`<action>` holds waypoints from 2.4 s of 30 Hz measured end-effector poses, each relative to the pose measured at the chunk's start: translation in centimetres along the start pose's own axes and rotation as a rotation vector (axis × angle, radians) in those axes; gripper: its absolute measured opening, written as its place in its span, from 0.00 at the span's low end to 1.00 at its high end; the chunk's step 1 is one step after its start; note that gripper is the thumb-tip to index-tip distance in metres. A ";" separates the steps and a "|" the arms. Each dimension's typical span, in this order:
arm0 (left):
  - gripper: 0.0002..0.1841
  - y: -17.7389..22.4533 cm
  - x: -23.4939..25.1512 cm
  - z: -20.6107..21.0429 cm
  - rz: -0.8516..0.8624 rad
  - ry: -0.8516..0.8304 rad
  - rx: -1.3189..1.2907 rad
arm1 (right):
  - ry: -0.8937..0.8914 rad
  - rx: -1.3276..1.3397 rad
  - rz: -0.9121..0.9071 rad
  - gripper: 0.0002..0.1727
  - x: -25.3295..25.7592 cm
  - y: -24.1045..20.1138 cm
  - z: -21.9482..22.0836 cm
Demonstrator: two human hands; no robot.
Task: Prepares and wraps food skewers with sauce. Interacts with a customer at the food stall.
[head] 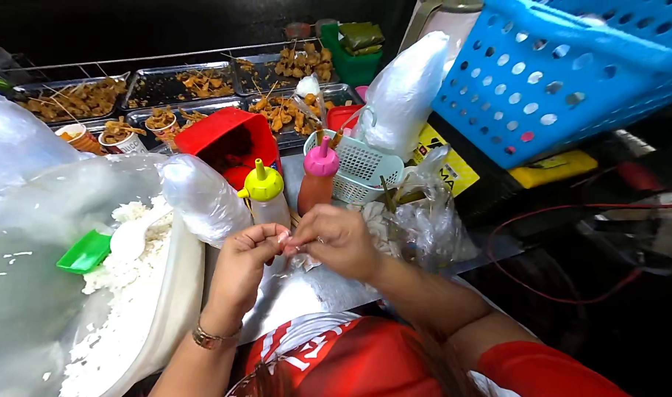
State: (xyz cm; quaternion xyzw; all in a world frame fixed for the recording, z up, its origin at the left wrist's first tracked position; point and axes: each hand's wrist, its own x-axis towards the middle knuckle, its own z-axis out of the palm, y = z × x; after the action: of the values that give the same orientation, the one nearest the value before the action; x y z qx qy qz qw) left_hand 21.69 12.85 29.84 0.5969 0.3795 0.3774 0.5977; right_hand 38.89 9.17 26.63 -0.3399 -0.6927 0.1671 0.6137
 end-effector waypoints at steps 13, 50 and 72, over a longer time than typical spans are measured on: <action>0.06 -0.4 -0.7 2.8 -0.333 0.200 -0.542 | 0.064 -0.599 -0.191 0.07 -1.3 0.1 0.0; 0.23 -8.6 1.9 -0.3 0.142 -0.203 1.026 | 0.072 -0.697 0.351 0.15 5.5 -1.3 -17.2; 0.09 -9.6 1.1 -0.6 0.432 -0.044 1.084 | -1.140 -1.179 1.000 0.13 11.2 7.7 -9.6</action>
State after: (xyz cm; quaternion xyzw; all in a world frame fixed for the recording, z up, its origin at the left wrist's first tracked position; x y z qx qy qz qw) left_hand 21.62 14.06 20.22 0.8892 0.3754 0.2302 0.1240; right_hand 49.99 20.46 31.67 -0.7177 -0.6347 0.1745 -0.2272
